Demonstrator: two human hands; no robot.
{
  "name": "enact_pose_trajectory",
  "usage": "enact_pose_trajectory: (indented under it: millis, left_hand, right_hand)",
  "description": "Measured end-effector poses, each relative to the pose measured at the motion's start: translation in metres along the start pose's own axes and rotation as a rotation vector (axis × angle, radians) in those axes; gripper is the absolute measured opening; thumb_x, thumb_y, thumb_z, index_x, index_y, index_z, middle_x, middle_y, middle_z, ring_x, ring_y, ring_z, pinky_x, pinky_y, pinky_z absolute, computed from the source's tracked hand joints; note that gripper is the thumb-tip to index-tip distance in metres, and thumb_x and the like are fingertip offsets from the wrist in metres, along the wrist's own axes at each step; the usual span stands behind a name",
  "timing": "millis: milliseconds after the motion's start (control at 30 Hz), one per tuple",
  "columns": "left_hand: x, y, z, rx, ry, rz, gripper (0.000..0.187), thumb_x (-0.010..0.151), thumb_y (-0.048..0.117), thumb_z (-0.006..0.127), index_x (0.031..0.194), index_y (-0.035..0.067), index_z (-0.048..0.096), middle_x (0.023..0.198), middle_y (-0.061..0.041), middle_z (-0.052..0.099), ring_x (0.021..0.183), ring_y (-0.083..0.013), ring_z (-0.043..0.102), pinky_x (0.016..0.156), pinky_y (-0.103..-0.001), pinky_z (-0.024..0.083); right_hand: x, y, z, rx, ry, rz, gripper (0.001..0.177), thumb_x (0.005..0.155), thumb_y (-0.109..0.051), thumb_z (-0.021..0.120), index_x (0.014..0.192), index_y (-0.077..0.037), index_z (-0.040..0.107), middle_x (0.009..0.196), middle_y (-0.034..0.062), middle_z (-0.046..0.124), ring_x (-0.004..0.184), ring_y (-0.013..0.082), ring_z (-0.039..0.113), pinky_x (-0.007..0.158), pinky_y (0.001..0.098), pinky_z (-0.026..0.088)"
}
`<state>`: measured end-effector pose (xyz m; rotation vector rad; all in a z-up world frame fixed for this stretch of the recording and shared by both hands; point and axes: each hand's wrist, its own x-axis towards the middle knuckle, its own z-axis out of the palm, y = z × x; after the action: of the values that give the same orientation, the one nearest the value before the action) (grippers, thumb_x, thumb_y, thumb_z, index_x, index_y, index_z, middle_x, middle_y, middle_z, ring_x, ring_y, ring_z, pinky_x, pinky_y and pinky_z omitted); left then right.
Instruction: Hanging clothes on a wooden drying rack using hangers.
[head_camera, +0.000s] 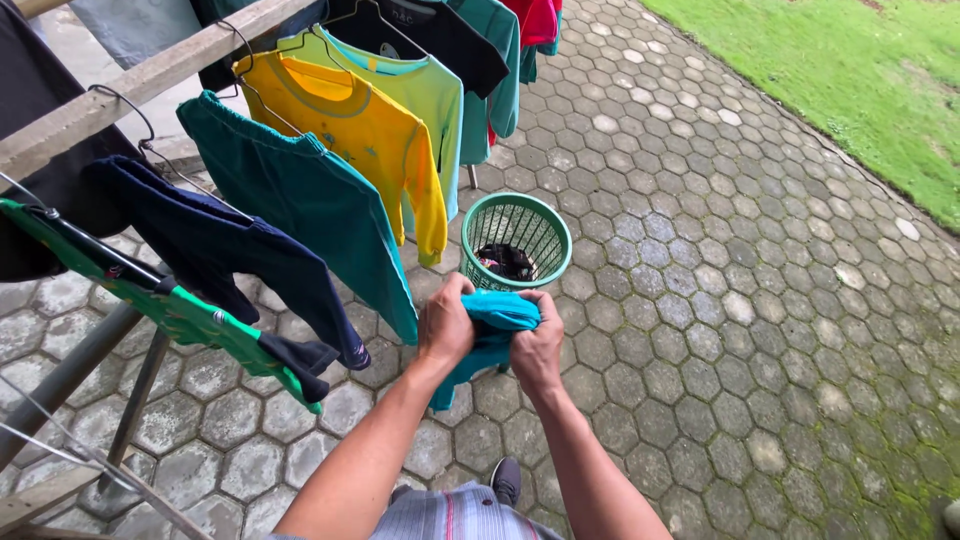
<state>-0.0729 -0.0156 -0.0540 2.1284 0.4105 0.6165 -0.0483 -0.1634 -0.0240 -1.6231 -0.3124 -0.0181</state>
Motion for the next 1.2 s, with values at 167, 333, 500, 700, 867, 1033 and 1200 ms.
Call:
enact_pose_trajectory:
  millis: [167, 333, 500, 700, 867, 1033, 1200]
  left_hand:
    - [0.007, -0.003, 0.005, -0.427, 0.143, -0.020, 0.012, 0.093, 0.008, 0.065, 0.105, 0.008, 0.063, 0.096, -0.009, 0.073, 0.089, -0.0224, 0.070, 0.078, -0.036, 0.056]
    - [0.002, 0.019, -0.017, -0.717, 0.137, 0.129, 0.024, 0.090, 0.007, 0.071, 0.110, 0.004, 0.060, 0.101, -0.005, 0.070, 0.090, -0.0123, 0.066, 0.081, -0.029, 0.057]
    - [-0.003, 0.002, -0.017, -0.603, 0.125, 0.109, 0.020, 0.088, 0.008, 0.070, 0.106, 0.005, 0.063, 0.093, -0.005, 0.073, 0.086, -0.0128, 0.068, 0.077, -0.031, 0.057]
    - [-0.001, -0.004, -0.030, -0.312, 0.053, 0.025, 0.012, 0.082, 0.008, 0.070, 0.092, 0.006, 0.064, 0.082, -0.015, 0.071, 0.080, -0.0274, 0.069, 0.067, -0.041, 0.053]
    - [0.009, -0.023, -0.016, -0.118, 0.100, 0.062, 0.007, 0.083, 0.006, 0.066, 0.088, 0.006, 0.061, 0.083, -0.017, 0.069, 0.081, -0.0343, 0.067, 0.066, -0.045, 0.050]
    - [0.018, -0.048, 0.009, -0.713, 0.115, -0.092, 0.012, 0.095, 0.011, 0.061, 0.084, 0.008, 0.057, 0.078, -0.006, 0.064, 0.074, -0.0169, 0.062, 0.066, -0.036, 0.052]
    - [0.004, -0.011, -0.008, -0.777, 0.127, -0.005, 0.014, 0.091, 0.004, 0.065, 0.086, 0.010, 0.053, 0.079, 0.004, 0.058, 0.077, -0.0050, 0.051, 0.066, -0.027, 0.049]
  right_hand:
    - [-0.027, -0.005, 0.016, -0.299, 0.038, -0.271, 0.028, 0.082, 0.001, 0.059, 0.109, -0.003, 0.062, 0.091, 0.0132, 0.071, 0.085, 0.0234, 0.070, 0.077, 0.0348, 0.056]
    - [-0.026, -0.017, 0.023, -0.466, 0.010, -0.380, 0.028, 0.078, -0.004, 0.072, 0.103, -0.004, 0.059, 0.087, 0.0192, 0.068, 0.082, 0.0319, 0.070, 0.074, 0.0394, 0.055]
    - [-0.025, -0.037, 0.030, -0.423, 0.007, -0.261, 0.031, 0.082, -0.005, 0.071, 0.113, -0.006, 0.065, 0.090, 0.0175, 0.070, 0.084, 0.0287, 0.072, 0.076, 0.0373, 0.055]
    - [-0.003, -0.016, 0.022, -0.165, -0.005, -0.196, 0.027, 0.088, 0.003, 0.056, 0.111, -0.003, 0.068, 0.100, 0.0102, 0.072, 0.093, 0.0187, 0.068, 0.082, 0.0292, 0.054]
    - [-0.011, -0.025, 0.028, 0.003, -0.070, -0.079, 0.020, 0.093, 0.001, 0.055, 0.111, -0.002, 0.064, 0.098, 0.0055, 0.072, 0.091, 0.0127, 0.065, 0.080, 0.0277, 0.054]
    - [-0.021, -0.029, 0.036, -0.290, -0.096, -0.243, 0.027, 0.083, -0.001, 0.063, 0.111, -0.002, 0.062, 0.090, 0.0118, 0.071, 0.085, 0.0159, 0.067, 0.075, 0.0311, 0.055]
    - [-0.015, -0.035, 0.038, -0.420, -0.040, -0.157, 0.030, 0.081, -0.006, 0.070, 0.111, -0.005, 0.066, 0.083, 0.0160, 0.072, 0.077, 0.0211, 0.072, 0.070, 0.0333, 0.056]
